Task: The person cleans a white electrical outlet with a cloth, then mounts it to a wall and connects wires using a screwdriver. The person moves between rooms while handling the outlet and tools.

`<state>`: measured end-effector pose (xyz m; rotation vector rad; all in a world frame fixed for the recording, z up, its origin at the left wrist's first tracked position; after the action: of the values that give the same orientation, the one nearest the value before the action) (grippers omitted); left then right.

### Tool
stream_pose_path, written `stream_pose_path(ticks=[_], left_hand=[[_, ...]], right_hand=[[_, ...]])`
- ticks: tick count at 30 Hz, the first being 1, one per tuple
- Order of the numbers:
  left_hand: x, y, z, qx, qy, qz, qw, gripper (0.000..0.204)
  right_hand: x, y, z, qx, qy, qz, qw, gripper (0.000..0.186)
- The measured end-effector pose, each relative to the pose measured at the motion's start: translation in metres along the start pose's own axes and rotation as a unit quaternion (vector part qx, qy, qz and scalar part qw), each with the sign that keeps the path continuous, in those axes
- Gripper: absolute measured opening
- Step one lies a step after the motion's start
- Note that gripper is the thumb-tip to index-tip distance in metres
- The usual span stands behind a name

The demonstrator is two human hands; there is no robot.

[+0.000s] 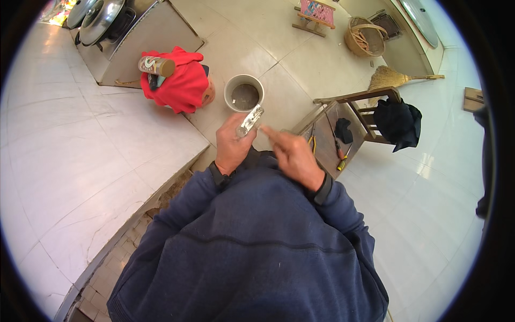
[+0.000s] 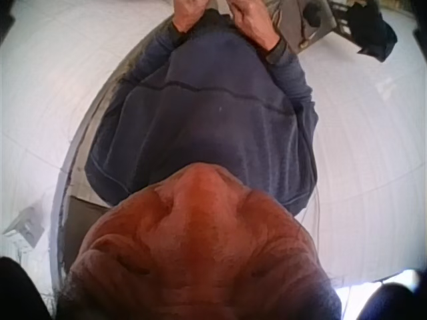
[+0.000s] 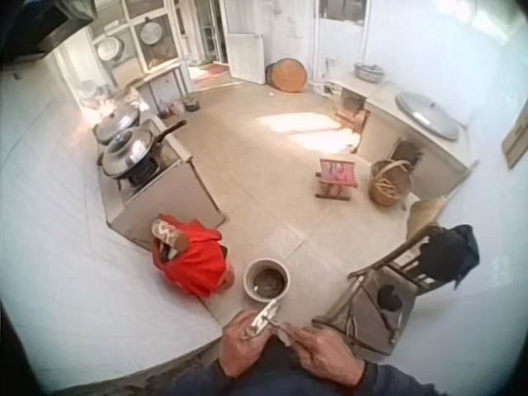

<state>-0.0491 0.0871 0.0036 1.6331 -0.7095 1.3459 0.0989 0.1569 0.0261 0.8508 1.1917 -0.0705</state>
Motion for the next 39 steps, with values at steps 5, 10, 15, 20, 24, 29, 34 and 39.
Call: stream_pose_path(ticks=[5,10,15,20,24,29,34,39], left_hand=[[0.002,0.003,-0.003,0.009,-0.003,-0.014,1.000,0.026],[0.005,-0.002,-0.004,0.007,-0.002,-0.012,1.000,0.024],[0.028,-0.005,-0.007,0.007,-0.066,-0.015,0.998,0.025],[0.036,0.011,-0.015,0.038,-0.062,-0.018,0.997,0.024],[0.020,0.010,-0.013,0.043,-0.015,0.011,0.999,0.022],[0.020,0.010,-0.015,0.018,-0.022,-0.005,1.000,0.023],[0.007,0.001,-0.021,-0.124,0.027,0.048,0.991,0.026],[-0.005,-0.014,-0.005,-0.296,0.155,0.137,0.932,0.027]], right_hand=[[-0.001,0.003,0.004,0.007,0.017,-0.011,1.000,0.041],[0.006,0.011,-0.004,0.030,0.009,-0.002,1.000,0.045],[0.026,-0.004,0.002,-0.031,-0.050,0.067,0.996,0.044],[0.073,0.038,0.003,0.099,-0.186,0.048,0.976,0.041],[0.019,0.027,0.017,0.067,-0.020,-0.011,0.998,0.038],[-0.004,0.021,0.017,0.028,-0.028,-0.084,0.996,0.043],[-0.040,0.032,0.014,0.005,0.084,-0.007,0.996,0.052],[-0.062,0.039,0.018,-0.018,0.122,0.164,0.979,0.059]])
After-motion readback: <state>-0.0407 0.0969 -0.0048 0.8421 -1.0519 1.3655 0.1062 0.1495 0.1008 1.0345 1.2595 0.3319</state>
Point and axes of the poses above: each hand's wrist, its own z-axis away from the middle knuckle, its own y-axis out of the back of the hand, x = y × z, the point moved 10 cm from there along -z, towards the middle knuckle, and after that the axes turned 2 degrees about -x, right-handed, at the moved point
